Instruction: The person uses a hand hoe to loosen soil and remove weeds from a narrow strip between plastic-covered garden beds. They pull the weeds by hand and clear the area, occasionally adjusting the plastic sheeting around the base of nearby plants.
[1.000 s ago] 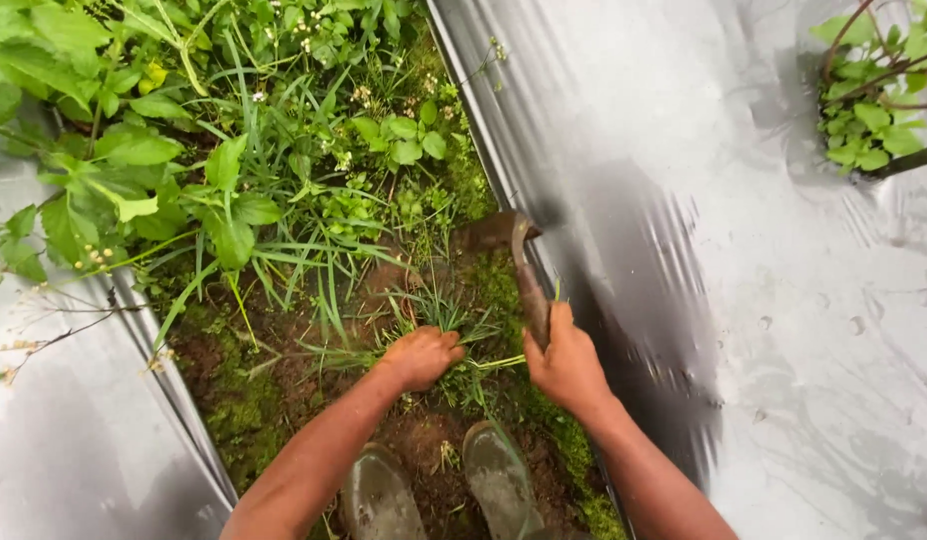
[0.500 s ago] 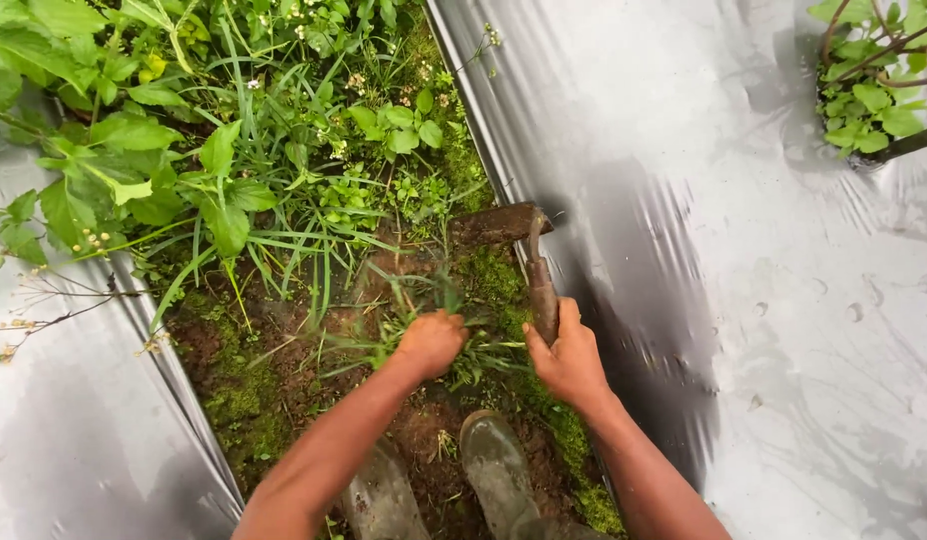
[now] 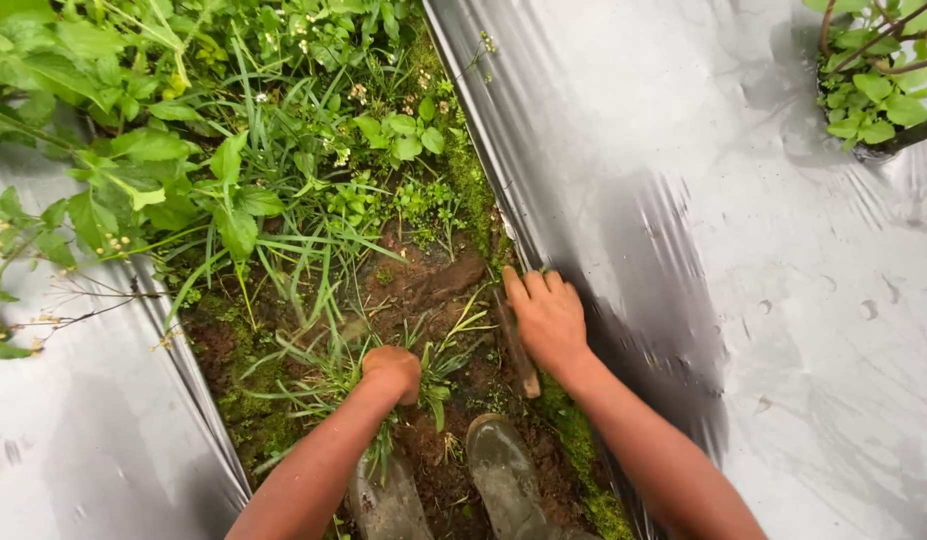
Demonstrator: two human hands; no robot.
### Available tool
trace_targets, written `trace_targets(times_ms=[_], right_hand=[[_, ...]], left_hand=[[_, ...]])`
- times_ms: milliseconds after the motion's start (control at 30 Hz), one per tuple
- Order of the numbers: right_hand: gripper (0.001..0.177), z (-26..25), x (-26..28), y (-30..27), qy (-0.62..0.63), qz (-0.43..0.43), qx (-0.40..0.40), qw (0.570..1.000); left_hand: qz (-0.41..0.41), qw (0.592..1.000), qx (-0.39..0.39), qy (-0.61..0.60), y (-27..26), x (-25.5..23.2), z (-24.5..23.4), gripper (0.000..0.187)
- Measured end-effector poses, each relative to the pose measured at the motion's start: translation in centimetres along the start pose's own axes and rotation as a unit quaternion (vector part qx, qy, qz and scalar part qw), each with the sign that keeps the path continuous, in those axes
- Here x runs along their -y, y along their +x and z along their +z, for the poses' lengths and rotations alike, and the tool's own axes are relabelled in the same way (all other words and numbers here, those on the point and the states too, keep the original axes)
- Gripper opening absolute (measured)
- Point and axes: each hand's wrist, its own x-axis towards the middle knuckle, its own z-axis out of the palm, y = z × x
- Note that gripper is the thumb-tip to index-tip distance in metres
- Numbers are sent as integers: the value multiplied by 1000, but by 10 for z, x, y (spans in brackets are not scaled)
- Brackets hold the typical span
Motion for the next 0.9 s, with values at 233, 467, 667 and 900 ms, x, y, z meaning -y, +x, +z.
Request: trace_targets(times_ms=[233,467,667,900], right_hand=[[4,41,-25,18,-78,-125,-125,981],[5,26,-48,22,59,-59,-122,989],[13,-14,-34,44,-27,-129,8,991],[13,36,-39,47,-24,-197,-52,979]], left_hand=[[36,999,-10,-32,-53,2,-34,22],[46,996,-44,-66,-102,14,-76,24],[45,992,-82,-90,-120,21,-94,19],[71,990,-69,-98,-126,8,-100,16]])
